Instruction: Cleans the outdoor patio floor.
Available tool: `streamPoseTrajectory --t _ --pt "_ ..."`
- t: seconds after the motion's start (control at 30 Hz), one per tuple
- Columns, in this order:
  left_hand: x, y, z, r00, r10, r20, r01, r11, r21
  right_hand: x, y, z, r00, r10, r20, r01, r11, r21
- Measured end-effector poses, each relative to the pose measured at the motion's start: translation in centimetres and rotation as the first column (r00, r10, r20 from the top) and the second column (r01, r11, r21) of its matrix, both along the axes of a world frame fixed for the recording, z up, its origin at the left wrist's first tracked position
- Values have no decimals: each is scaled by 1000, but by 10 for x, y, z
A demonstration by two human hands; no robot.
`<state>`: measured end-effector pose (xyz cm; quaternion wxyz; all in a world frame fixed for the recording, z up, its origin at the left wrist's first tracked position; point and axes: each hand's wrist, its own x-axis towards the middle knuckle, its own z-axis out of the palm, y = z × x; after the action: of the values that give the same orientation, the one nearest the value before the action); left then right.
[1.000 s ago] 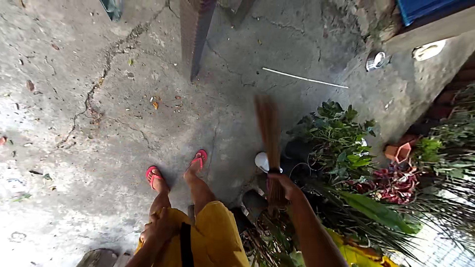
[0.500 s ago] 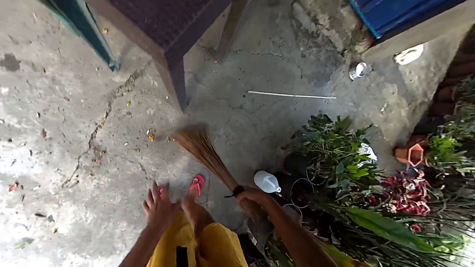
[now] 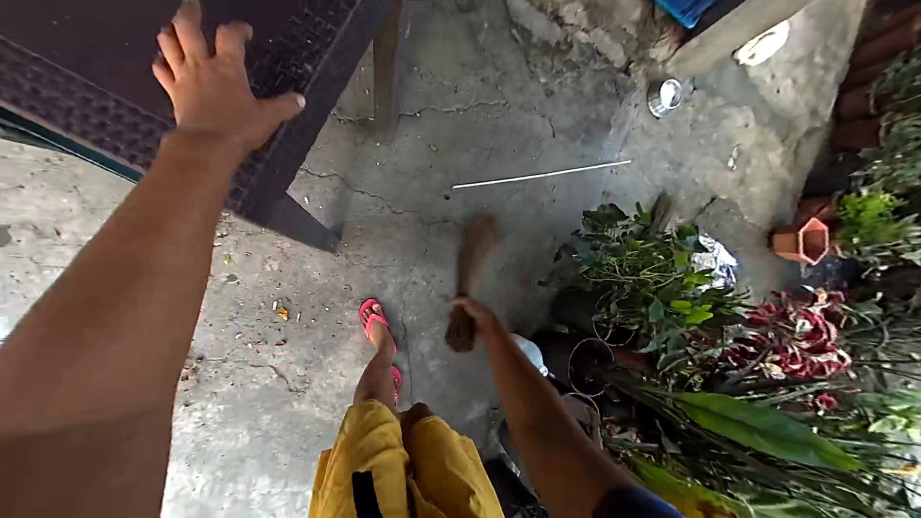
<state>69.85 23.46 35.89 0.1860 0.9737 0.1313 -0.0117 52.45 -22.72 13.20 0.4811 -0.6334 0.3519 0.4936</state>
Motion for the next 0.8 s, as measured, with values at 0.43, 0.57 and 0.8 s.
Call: streamPoseTrajectory --t 0.43,0.57,0.8 --pt "38 -37 -44 964 266 -17 -261 956 133 171 -111 124 993 112 -47 -112 994 -3" --pt "38 -35 -47 958 288 6 -286 947 146 294 -83 63 996 57 66 -45 984 -171" --pt "46 -34 -42 943 327 -63 -311 932 188 296 -7 11 734 653 -186 -667 744 -21"
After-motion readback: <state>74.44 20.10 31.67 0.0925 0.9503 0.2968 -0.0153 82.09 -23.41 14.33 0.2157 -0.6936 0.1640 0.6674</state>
